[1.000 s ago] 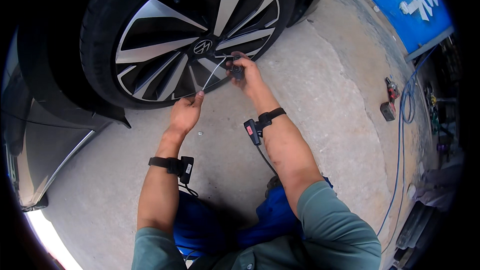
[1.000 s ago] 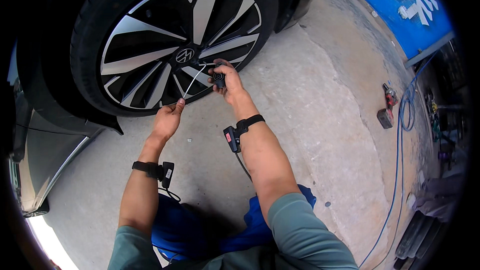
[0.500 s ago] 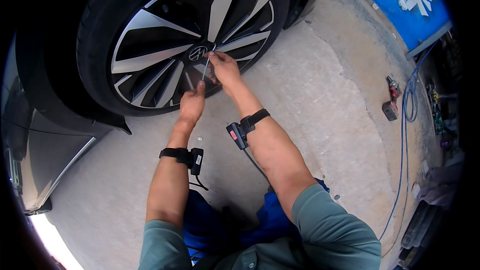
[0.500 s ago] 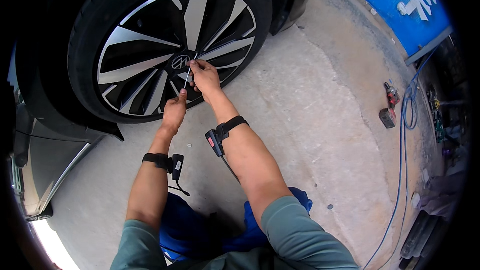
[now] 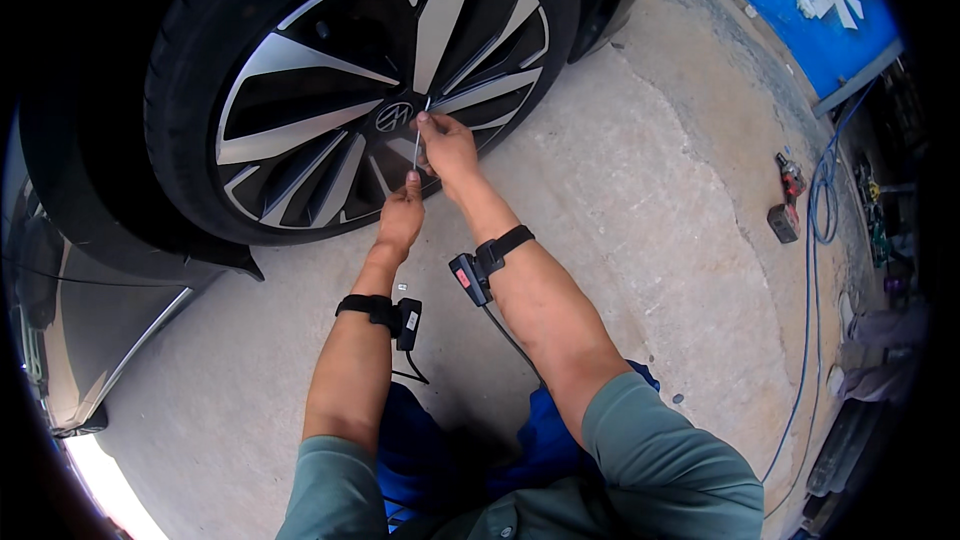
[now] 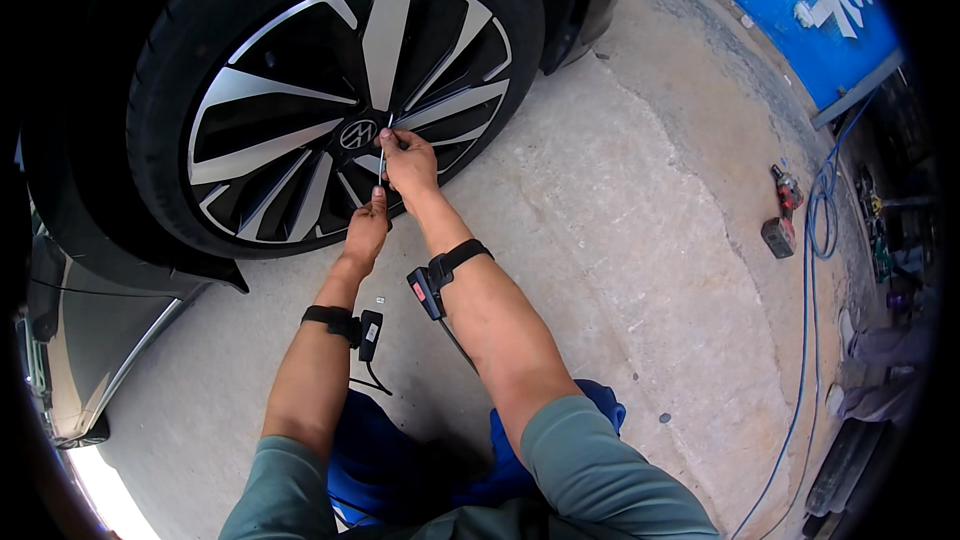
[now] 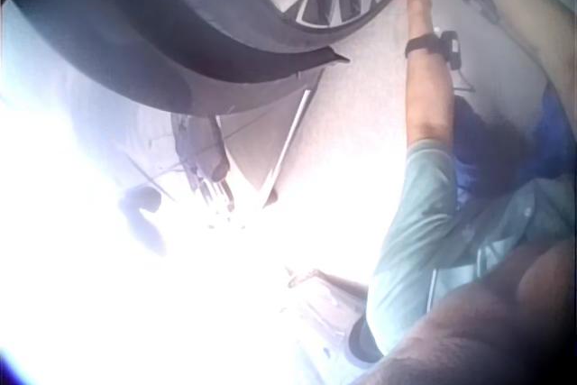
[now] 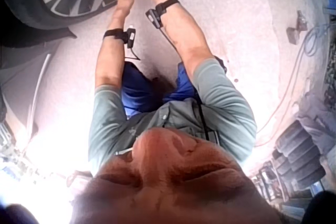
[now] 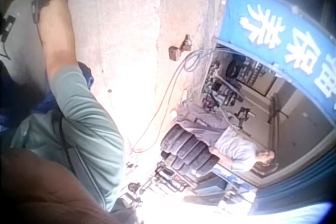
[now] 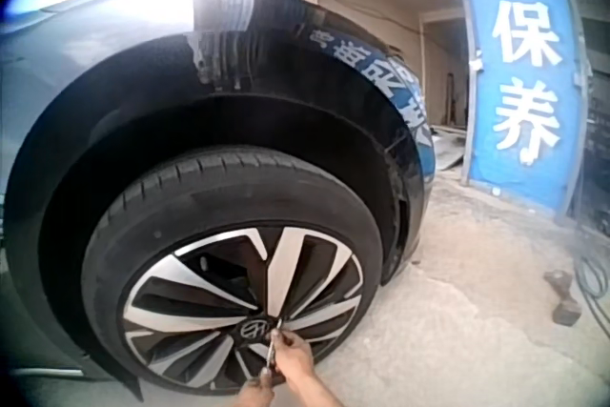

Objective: The person uses a metal pick tool to pry off the center hub caps from a car's alloy wheels. They work on multiple wheels, removing the caps and placing them on the ground. The person also uses a power impact wrench to remove the lug nuts from the wheel.

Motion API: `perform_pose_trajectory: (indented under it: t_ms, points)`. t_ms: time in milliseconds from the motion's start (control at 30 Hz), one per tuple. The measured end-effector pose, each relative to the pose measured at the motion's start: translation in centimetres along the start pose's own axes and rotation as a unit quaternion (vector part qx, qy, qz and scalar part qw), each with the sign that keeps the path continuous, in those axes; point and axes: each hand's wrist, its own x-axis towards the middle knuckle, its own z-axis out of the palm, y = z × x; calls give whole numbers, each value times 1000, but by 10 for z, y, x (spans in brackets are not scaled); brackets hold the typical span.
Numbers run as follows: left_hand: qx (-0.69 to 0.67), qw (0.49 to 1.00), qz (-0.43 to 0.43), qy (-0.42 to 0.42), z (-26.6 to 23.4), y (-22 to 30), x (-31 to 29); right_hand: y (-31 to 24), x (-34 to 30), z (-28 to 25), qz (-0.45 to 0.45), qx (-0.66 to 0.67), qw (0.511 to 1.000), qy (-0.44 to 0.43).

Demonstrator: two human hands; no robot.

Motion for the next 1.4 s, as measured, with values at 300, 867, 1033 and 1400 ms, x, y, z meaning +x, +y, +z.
perform_pose_trajectory:
  t_ms: [300, 867, 1033, 1400]
  points:
    - [-127, 986, -70, -77, 7, 11, -10, 4, 4, -4, -33, -38, 999, 8]
    - [-131, 985, -115, -17, 16, 59, -50, -16, 3, -13, 0, -93, 995, -18]
    - [-67, 996, -64, -1, 7, 46, -48, -14, -1, -2, -21, -101, 995, -8]
    - [33, 993, 94, 64, 3, 4, -22, -6, -5, -2, 1, -79, 995, -54]
